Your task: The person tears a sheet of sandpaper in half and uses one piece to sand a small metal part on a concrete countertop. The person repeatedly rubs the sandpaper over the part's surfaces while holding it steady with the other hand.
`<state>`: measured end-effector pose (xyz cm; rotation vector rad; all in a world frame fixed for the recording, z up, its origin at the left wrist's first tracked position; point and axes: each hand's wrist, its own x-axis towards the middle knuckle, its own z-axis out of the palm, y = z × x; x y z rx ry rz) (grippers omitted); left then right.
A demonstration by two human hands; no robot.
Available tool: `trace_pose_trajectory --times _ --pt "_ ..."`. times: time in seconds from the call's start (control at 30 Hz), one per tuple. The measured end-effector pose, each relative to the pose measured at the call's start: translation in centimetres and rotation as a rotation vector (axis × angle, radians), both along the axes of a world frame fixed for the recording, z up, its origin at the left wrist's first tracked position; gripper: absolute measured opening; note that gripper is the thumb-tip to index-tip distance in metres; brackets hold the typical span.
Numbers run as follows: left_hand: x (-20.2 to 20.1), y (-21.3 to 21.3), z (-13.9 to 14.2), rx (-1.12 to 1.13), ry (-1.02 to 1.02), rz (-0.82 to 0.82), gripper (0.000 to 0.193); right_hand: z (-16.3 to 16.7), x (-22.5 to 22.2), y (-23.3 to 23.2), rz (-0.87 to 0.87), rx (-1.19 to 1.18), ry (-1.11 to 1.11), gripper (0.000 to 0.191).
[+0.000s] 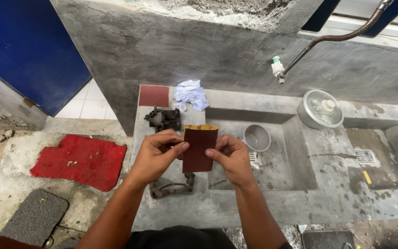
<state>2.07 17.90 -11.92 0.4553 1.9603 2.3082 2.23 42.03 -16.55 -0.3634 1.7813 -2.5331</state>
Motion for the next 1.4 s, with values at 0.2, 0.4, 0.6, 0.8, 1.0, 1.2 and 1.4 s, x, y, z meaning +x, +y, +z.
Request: trace_pose_trajectory --times 0.2,0.4,0.6,0.8,1.0,1.2,1.4 --pt "-0.7 0.3 -0.2 -0.063 0.035 0.058 0.010 0.8 -1.2 -0.3 0.052 0.075 0.025 0.015" --pt "-0.7 1.8 -1.0 -0.087 0.041 0.071 0.010 1.7 -2.9 0.1 -0.160 -0.045 0.066 0.012" --pt "-1.1 2.2 -2.0 0.054 -0.056 -0.003 0.009 1.0 -3.9 0.1 -0.153 -0.104 0.069 0.008" --pt "-1.9 1.4 -2.1 -0.094 0.002 0.079 0.010 -0.1 -4.0 -1.2 -0.035 -0.235 -0.064 0.012" --pt "-2.6 0.4 -2.0 -0.039 -0.008 0.060 0.011 -1.2 -4.0 -1.4 -0.009 -0.156 0.025 0.006" --pt "-2.9 0.5 -2.3 0.016 0.008 0.019 0.010 -1.0 -4.1 -1.4 0.058 -0.281 -0.042 0.006" --pt "-3.6 -0.3 -2.6 -0.065 0.111 0.098 0.007 -1.2 -3.5 -1.5 0.073 -0.079 -0.033 0.007"
